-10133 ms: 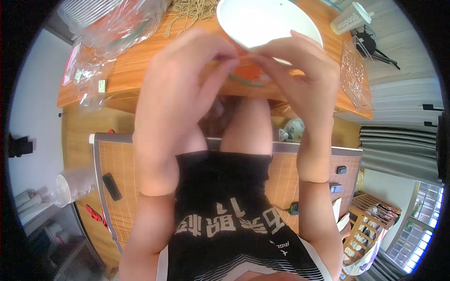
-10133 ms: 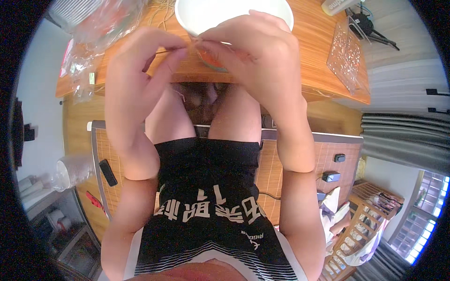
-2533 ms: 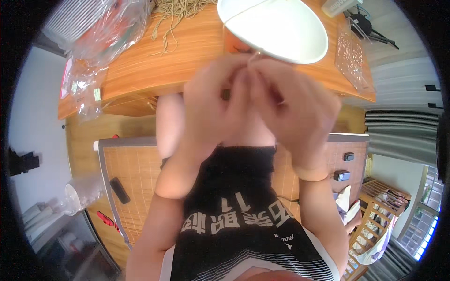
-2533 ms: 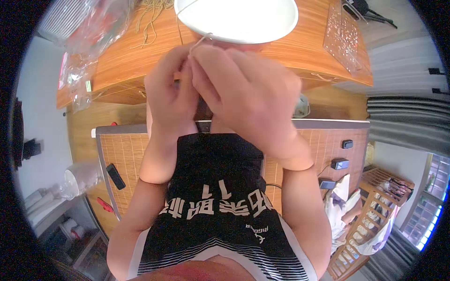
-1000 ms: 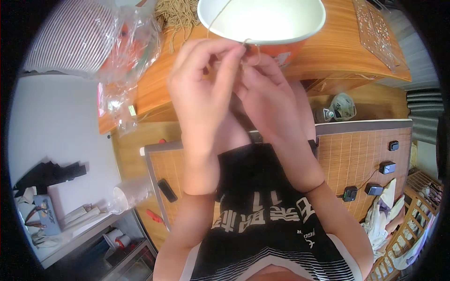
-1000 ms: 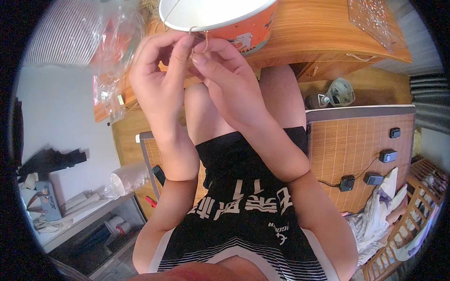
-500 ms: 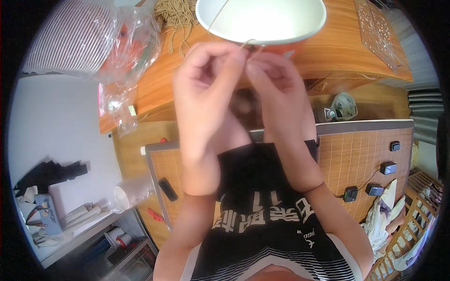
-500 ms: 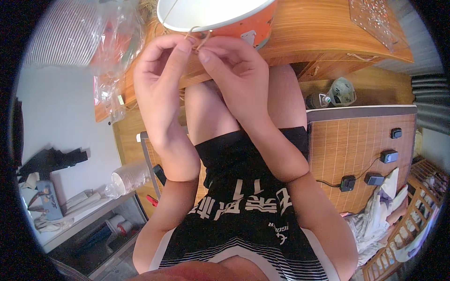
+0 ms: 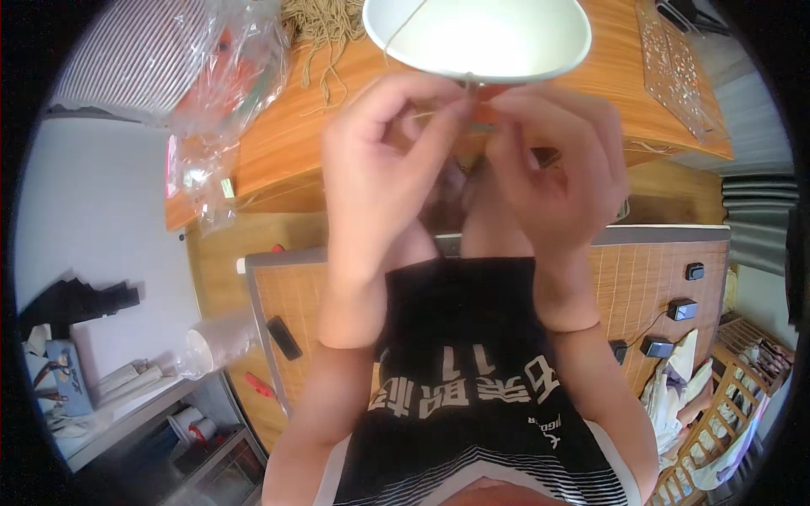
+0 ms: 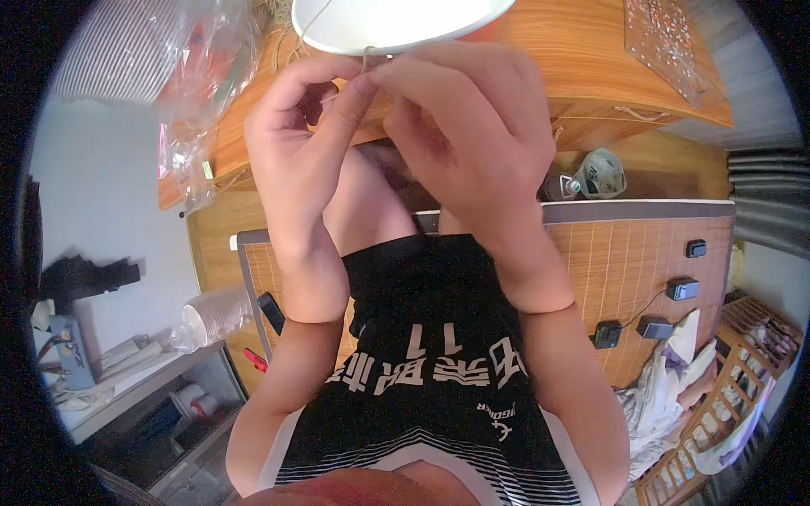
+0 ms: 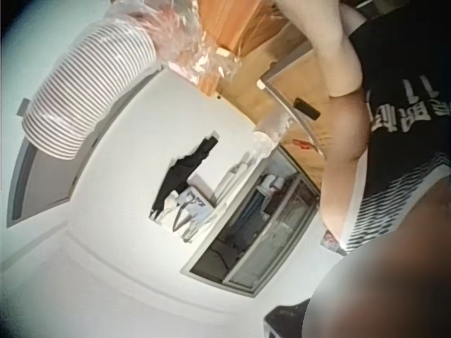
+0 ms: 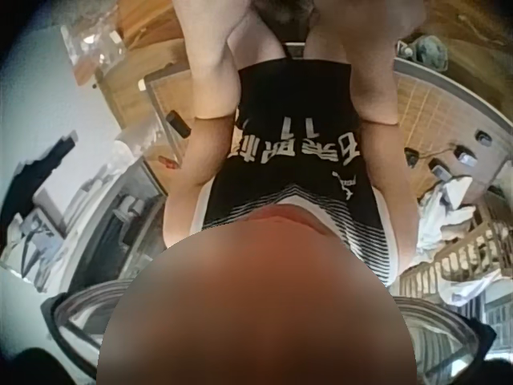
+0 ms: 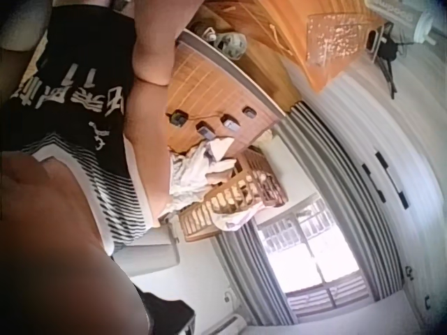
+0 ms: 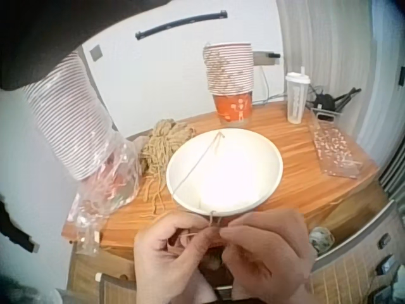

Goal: Attaching rubber bands to paper bowls at a low table.

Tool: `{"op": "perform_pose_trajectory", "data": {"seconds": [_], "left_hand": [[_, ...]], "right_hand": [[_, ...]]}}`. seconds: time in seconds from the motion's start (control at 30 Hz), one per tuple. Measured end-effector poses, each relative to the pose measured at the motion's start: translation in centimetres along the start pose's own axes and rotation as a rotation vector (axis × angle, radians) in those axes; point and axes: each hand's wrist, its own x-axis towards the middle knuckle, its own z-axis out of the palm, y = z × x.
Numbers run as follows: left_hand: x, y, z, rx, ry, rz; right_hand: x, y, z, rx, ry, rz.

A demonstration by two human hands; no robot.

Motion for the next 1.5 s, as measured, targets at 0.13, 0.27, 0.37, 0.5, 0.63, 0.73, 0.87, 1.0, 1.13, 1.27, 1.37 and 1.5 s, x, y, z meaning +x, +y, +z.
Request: {"op": "perform_pose_trajectory", "data": {"seconds": [0.13, 0.27, 0.37, 0.5, 0.63, 0.73, 0.87, 1.0, 1.13, 1.27, 1.37, 1.5], "left_hand": [[0.1, -1.2, 0.1, 0.175, 0.023, 0.205], [-0.4, -0.5, 0.0, 0.042, 0.045, 0.002], [-0.6, -0.4, 0.1, -0.051, 0.057, -0.093], [-0.6, -0.1, 0.5, -0.144, 0.003, -0.160], [-0.8, -0.2, 0.0, -0.124, -0.051, -0.135], [-0.7, -0.4, 0.3, -0.143, -0.045, -0.089], [-0.5, -0.8, 0.1, -0.030, -0.027, -0.021], [-0.4, -0.6, -0.1, 0.113, -0.016, 0.197], [-0.3, -0.4, -0.5, 0.233, 0.026, 0.323], [-0.2, -0.6, -0.2, 0.186, 0.073, 0.338], [0.2, -1.0, -0.3, 0.266, 0.099, 0.401], [0.2, -1.3, -0.6, 0.320, 0.128, 0.431]], "right_hand": [[2.1, 2.5, -0.5, -0.014, -0.032, -0.302], [1.4, 1.3, -1.6, -0.155, 0.067, -0.028], [-2.2, -1.3, -3.3, 0.548, -0.023, 0.761], [-3.8, -2.0, -1.1, 0.946, -0.083, 1.103], [-3.2, -2.6, 1.6, 1.109, 0.174, 1.220], [-3.3, -2.2, 2.2, 0.978, 0.143, 1.138], [-1.9, -1.4, 1.4, 0.467, 0.156, 0.504], [0.6, 0.1, 0.0, 0.075, -0.058, 0.091], [1.8, 0.2, -0.8, 0.006, -0.209, 0.023], [2.7, 0.8, -0.8, 0.013, -0.218, -0.091], [3.6, 0.7, -1.2, -0.020, -0.281, -0.145], [4.4, -0.1, -1.3, -0.012, -0.420, -0.051]]}}
